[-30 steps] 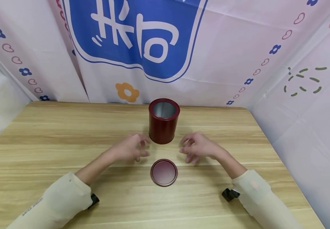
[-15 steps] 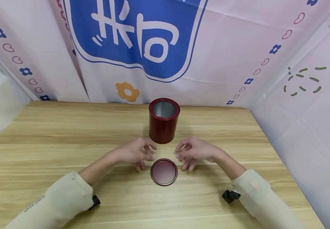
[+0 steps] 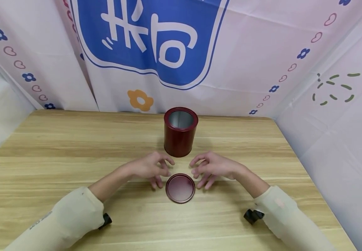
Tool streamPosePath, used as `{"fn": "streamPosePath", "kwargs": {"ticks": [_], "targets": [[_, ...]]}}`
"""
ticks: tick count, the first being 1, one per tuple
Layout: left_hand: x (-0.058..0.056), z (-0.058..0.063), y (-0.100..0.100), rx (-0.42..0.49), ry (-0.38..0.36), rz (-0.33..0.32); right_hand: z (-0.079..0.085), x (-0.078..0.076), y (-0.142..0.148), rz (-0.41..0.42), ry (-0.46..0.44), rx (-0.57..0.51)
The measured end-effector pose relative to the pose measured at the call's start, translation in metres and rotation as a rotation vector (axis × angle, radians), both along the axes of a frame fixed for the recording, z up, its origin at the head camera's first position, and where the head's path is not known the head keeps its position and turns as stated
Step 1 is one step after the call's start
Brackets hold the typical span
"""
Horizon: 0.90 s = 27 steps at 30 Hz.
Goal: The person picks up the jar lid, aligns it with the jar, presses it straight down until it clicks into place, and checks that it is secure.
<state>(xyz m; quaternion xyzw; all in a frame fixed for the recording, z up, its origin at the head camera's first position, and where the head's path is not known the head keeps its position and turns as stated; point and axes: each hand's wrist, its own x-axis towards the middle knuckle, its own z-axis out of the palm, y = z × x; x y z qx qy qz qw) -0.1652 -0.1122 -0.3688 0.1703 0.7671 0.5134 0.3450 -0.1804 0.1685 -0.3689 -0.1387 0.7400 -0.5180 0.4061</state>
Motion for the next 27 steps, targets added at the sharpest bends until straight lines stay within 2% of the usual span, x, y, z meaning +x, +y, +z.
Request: {"fn": "streamPosePath", "kwargs": {"ticks": [10, 19, 27], "targets": [[-0.0021, 0.0008, 0.0014, 0.027, -0.091, 0.008, 0.0001, -0.0003, -0.0012, -0.016, -0.036, -0.010], [-0.0013, 0.0014, 0.0021, 0.030, -0.132, 0.030, -0.0018, -0.0013, -0.0021, -0.038, -0.081, -0.023], [-0.0024, 0.0003, 0.0011, 0.041, -0.166, 0.103, -0.0033, -0.0006, -0.0024, -0.066, -0.103, -0.039]]}}
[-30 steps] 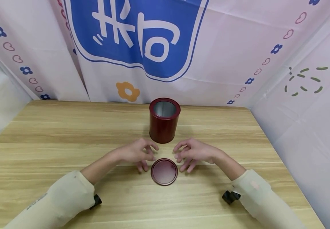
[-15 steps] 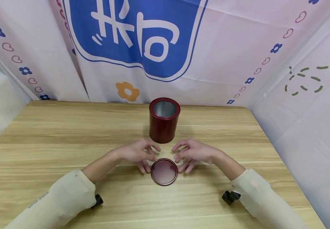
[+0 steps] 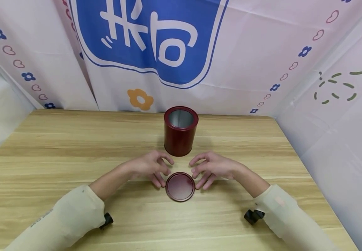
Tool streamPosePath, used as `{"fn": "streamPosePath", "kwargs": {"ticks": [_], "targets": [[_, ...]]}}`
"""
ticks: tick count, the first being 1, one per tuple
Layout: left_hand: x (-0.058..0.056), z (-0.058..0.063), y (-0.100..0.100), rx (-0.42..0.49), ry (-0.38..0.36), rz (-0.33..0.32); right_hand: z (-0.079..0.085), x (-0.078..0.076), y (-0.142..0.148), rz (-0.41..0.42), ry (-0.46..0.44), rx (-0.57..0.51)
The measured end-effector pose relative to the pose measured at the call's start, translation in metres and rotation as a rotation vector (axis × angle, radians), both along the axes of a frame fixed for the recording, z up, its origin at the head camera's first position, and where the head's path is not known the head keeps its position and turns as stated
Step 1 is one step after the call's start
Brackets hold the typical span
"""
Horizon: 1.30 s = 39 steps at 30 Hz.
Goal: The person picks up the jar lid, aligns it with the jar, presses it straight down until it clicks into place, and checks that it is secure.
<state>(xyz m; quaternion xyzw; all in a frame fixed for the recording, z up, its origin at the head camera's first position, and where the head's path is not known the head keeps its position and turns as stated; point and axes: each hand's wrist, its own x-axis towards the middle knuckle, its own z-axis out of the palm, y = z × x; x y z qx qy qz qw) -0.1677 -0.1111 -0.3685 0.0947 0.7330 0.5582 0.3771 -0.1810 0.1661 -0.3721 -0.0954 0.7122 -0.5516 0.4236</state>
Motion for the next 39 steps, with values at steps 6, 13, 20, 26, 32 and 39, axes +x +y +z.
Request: {"fn": "streamPosePath", "kwargs": {"ticks": [6, 13, 20, 26, 32, 39], "targets": [[-0.0004, -0.0028, -0.0008, 0.032, -0.023, 0.027, 0.0002, 0.0000, 0.0001, -0.009, -0.015, -0.009], [-0.0010, -0.0053, -0.0016, 0.038, -0.034, 0.034, -0.0004, 0.0000, 0.0002, -0.023, -0.052, -0.017], [-0.0005, -0.0053, -0.0011, 0.045, -0.032, 0.039, -0.0014, -0.0005, 0.0013, -0.021, -0.081, -0.035], [-0.0002, -0.0049, -0.0016, 0.048, -0.033, 0.038, -0.0010, -0.0008, 0.0016, -0.019, -0.089, -0.045], [-0.0001, -0.0060, -0.0019, 0.053, -0.042, 0.039, -0.0017, -0.0001, 0.0028, -0.021, -0.085, -0.049], [-0.0021, -0.0079, -0.0018, 0.054, -0.046, 0.047, -0.0040, -0.0025, 0.0035, -0.025, -0.083, -0.049]]}}
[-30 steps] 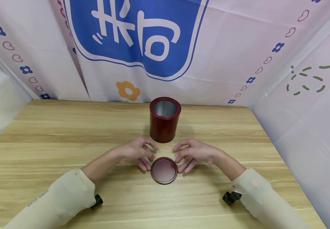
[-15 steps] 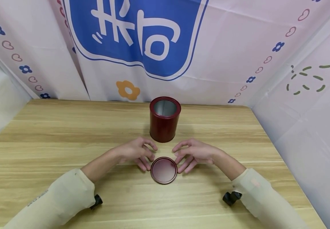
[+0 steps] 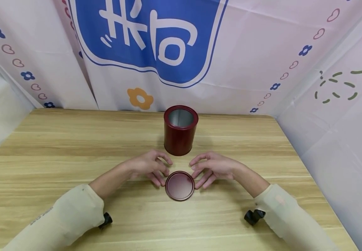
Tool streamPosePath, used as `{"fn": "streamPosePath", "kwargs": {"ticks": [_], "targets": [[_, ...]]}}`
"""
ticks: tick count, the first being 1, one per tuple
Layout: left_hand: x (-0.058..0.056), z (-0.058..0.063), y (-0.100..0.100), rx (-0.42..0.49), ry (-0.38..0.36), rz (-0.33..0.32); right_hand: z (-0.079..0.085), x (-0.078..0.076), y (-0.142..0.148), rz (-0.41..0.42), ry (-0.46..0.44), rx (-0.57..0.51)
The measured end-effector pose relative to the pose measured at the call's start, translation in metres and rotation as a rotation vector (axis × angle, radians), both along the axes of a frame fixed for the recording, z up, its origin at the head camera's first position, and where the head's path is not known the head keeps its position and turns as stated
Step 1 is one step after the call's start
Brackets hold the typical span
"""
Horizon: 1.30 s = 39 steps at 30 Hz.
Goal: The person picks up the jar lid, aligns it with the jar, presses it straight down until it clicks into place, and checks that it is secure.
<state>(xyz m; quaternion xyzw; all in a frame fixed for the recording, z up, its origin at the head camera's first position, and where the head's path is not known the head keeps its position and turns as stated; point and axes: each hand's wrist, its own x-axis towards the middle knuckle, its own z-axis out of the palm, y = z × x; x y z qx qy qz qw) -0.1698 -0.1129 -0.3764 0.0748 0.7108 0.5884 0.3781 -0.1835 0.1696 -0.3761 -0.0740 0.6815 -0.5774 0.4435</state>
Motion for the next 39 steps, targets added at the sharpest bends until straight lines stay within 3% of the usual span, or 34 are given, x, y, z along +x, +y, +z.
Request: {"fn": "streamPosePath", "kwargs": {"ticks": [21, 39], "targets": [[-0.002, 0.001, 0.006, -0.014, 0.123, 0.030, 0.010, 0.000, -0.001, -0.023, 0.007, -0.008], [-0.003, 0.006, 0.010, -0.029, 0.152, 0.074, 0.019, -0.001, -0.001, -0.060, 0.024, -0.009]]}}
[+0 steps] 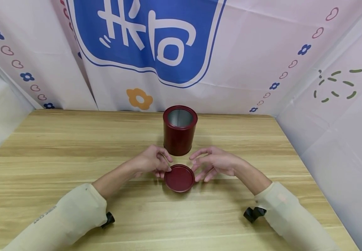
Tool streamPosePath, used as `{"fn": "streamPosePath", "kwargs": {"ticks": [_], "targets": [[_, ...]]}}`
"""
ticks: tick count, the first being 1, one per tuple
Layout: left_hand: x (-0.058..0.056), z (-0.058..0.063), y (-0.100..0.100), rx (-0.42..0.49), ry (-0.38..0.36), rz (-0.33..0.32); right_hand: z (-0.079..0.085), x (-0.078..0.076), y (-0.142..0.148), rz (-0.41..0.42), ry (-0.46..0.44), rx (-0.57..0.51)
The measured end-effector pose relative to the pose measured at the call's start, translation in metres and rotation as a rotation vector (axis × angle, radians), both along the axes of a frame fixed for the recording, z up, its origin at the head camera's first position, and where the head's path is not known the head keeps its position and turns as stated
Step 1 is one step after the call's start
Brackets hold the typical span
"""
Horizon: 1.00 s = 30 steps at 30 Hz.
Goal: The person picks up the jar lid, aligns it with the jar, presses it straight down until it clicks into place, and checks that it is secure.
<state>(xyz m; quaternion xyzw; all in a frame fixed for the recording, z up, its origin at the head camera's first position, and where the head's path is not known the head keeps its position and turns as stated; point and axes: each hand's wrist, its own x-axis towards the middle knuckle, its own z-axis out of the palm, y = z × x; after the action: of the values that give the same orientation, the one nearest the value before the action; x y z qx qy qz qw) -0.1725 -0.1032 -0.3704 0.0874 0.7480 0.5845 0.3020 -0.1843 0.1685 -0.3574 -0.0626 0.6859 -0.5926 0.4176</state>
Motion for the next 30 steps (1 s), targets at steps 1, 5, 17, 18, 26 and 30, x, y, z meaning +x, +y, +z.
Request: {"fn": "streamPosePath", "kwargs": {"ticks": [1, 5, 17, 18, 26, 30], "targets": [[0.0000, 0.0001, 0.0001, -0.001, 0.002, 0.002, 0.0001, 0.0000, 0.0000, -0.001, 0.000, -0.001], [0.0001, 0.0005, 0.0007, -0.006, 0.005, 0.012, 0.0001, -0.0002, -0.0003, -0.008, 0.005, -0.002], [0.0011, 0.0008, 0.0016, 0.008, 0.039, 0.061, 0.0020, 0.0006, -0.0014, -0.015, 0.016, -0.014], [0.0011, 0.0010, 0.0017, 0.010, 0.039, 0.065, 0.0024, 0.0008, -0.0015, -0.015, 0.017, -0.018], [0.0014, 0.0051, 0.0014, 0.031, 0.025, 0.078, 0.0027, 0.0002, -0.0022, -0.008, 0.049, -0.031], [0.0017, 0.0062, 0.0005, 0.034, 0.029, 0.072, 0.0012, 0.0004, -0.0029, -0.010, 0.066, -0.037]]}}
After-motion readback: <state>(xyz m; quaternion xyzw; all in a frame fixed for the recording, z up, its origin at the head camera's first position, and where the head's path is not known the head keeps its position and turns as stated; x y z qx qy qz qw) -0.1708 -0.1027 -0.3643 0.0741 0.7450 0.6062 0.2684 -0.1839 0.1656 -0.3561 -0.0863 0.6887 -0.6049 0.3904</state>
